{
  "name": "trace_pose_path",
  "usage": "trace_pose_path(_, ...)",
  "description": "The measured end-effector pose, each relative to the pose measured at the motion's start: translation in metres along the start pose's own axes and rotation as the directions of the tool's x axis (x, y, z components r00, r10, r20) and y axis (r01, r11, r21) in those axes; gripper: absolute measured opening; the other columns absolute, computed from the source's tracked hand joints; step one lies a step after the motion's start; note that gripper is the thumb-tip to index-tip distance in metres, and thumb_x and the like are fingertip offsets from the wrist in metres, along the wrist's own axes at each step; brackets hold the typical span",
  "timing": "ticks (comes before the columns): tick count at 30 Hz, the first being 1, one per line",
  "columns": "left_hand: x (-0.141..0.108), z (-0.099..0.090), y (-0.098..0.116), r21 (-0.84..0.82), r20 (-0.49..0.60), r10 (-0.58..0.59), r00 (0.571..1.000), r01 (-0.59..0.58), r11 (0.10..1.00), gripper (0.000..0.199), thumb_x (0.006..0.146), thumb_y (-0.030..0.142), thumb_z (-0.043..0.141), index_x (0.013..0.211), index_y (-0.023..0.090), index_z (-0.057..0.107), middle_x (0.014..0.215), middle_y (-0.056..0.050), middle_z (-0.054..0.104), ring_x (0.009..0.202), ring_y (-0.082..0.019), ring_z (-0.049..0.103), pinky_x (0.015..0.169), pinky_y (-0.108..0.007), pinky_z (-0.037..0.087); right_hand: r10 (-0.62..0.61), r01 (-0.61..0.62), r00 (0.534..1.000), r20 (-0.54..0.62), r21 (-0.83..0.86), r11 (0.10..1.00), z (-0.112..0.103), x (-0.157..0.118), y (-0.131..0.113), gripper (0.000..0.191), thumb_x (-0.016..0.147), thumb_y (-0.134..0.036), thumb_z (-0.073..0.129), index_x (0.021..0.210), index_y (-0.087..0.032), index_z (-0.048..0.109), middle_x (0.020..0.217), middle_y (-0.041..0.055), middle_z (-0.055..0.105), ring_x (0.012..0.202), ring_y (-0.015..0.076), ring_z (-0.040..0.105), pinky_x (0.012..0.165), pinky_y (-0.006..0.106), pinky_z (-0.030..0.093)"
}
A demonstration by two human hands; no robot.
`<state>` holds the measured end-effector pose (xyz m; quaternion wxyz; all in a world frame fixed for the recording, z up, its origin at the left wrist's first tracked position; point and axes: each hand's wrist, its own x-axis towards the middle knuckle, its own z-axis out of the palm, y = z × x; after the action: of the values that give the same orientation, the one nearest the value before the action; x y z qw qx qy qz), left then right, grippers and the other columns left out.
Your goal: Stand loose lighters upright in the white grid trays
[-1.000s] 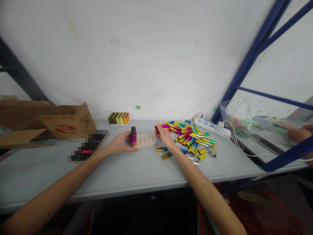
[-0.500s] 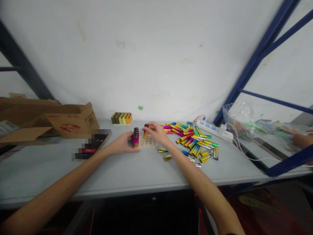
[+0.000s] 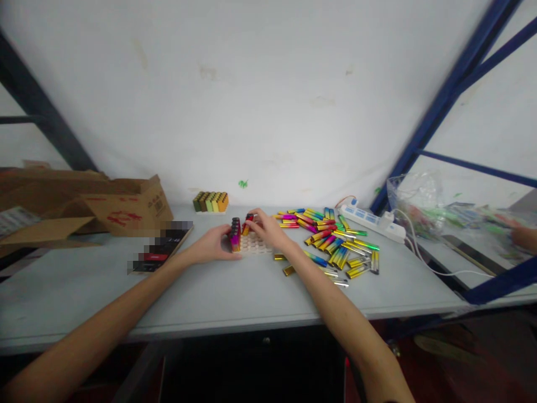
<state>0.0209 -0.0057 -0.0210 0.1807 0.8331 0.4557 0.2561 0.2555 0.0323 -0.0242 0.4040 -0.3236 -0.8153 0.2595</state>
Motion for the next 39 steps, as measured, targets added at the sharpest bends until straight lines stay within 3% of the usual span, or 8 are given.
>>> trace_pose_path(8, 0.0, -0.002, 0.003, -0.01, -0.005, -0.008, 1.0, 0.008, 1.0, 0.056, 0.058, 0.054, 0.088, 0.094, 0.017, 0.066, 0.094, -0.007, 0.071, 0.082, -0.026, 0.065, 0.077, -0.037, 0.054, -0.03, 0.047, 0.996, 0.087, -0.205, 0.978, 0.001, 0.004, -0.006, 0.026, 0.103, -0.03, 0.054, 0.128, -0.021, 0.053, 0.082, 0.0022, 0.072, 0.074, 0.0188, 0.069, 0.072, 0.027, 0.048)
trace_pose_path(16, 0.0, -0.003, 0.003, -0.014, 0.015, -0.02, 1.0, 0.02, 1.0, 0.061, 0.059, 0.054, 0.087, 0.101, 0.015, 0.065, 0.098, -0.009, 0.072, 0.087, -0.027, 0.067, 0.079, -0.037, 0.055, -0.011, 0.05, 0.98, 0.197, -0.197, 0.979, 0.0, 0.003, -0.005, 0.032, 0.098, -0.022, 0.062, 0.129, -0.02, 0.054, 0.093, 0.0054, 0.078, 0.081, 0.0185, 0.073, 0.072, 0.026, 0.05)
trace_pose_path(19, -0.001, -0.003, 0.003, 0.001, 0.024, -0.013, 1.0, 0.013, 1.0, 0.061, 0.061, 0.055, 0.086, 0.102, 0.015, 0.065, 0.098, -0.009, 0.071, 0.086, -0.026, 0.067, 0.078, -0.037, 0.054, -0.023, 0.063, 0.974, 0.227, -0.174, 0.983, -0.011, -0.003, -0.002, 0.038, 0.098, -0.03, 0.064, 0.133, -0.021, 0.053, 0.103, 0.0076, 0.078, 0.09, 0.0188, 0.074, 0.078, 0.027, 0.052)
trace_pose_path(22, 0.0, -0.004, 0.003, 0.01, 0.016, -0.005, 1.0, 0.005, 1.0, 0.057, 0.061, 0.054, 0.086, 0.098, 0.016, 0.064, 0.096, -0.008, 0.07, 0.082, -0.025, 0.065, 0.076, -0.036, 0.054, -0.02, 0.047, 0.993, 0.117, -0.238, 0.97, -0.038, -0.01, 0.003, 0.033, 0.101, -0.03, 0.059, 0.132, -0.02, 0.056, 0.104, 0.007, 0.078, 0.093, 0.0184, 0.073, 0.084, 0.029, 0.052)
trace_pose_path(26, 0.001, -0.003, 0.004, 0.046, -0.007, 0.014, 1.0, -0.014, 0.999, 0.055, 0.059, 0.056, 0.086, 0.092, 0.017, 0.065, 0.091, -0.006, 0.068, 0.078, -0.024, 0.064, 0.073, -0.035, 0.052, 0.104, -0.125, 0.992, -0.068, -0.551, 0.825, -0.083, -0.017, 0.019, 0.018, 0.099, -0.02, 0.059, 0.113, -0.016, 0.069, 0.105, 0.0115, 0.076, 0.094, 0.0208, 0.07, 0.087, 0.031, 0.05)
trace_pose_path(29, 0.001, -0.003, 0.004, 0.079, -0.011, 0.013, 1.0, -0.012, 0.997, 0.055, 0.059, 0.057, 0.085, 0.091, 0.018, 0.064, 0.09, -0.006, 0.068, 0.077, -0.024, 0.063, 0.072, -0.034, 0.051, 0.217, -0.151, 0.976, 0.013, -0.68, 0.718, -0.103, -0.022, 0.031, 0.015, 0.096, -0.022, 0.065, 0.105, -0.015, 0.074, 0.108, 0.0132, 0.074, 0.099, 0.0228, 0.067, 0.092, 0.032, 0.048)
trace_pose_path(32, 0.0, -0.002, 0.004, 0.088, -0.014, 0.021, 1.0, -0.02, 0.996, 0.054, 0.06, 0.057, 0.084, 0.092, 0.018, 0.063, 0.091, -0.006, 0.067, 0.077, -0.024, 0.062, 0.071, -0.034, 0.05, 0.322, -0.129, 0.938, 0.13, -0.73, 0.671, -0.105, -0.025, 0.035, 0.019, 0.094, -0.028, 0.07, 0.107, -0.015, 0.074, 0.108, 0.0127, 0.072, 0.1, 0.0236, 0.065, 0.092, 0.032, 0.047)
trace_pose_path(39, 0.001, -0.001, 0.005, 0.097, -0.008, 0.014, 1.0, -0.013, 0.995, 0.055, 0.061, 0.058, 0.083, 0.093, 0.018, 0.062, 0.09, -0.006, 0.066, 0.077, -0.023, 0.06, 0.07, -0.034, 0.048, 0.424, -0.15, 0.897, 0.122, -0.819, 0.553, -0.095, -0.027, 0.029, 0.019, 0.098, -0.026, 0.063, 0.111, -0.015, 0.072, 0.115, 0.0149, 0.069, 0.109, 0.0262, 0.062, 0.097, 0.035, 0.045)
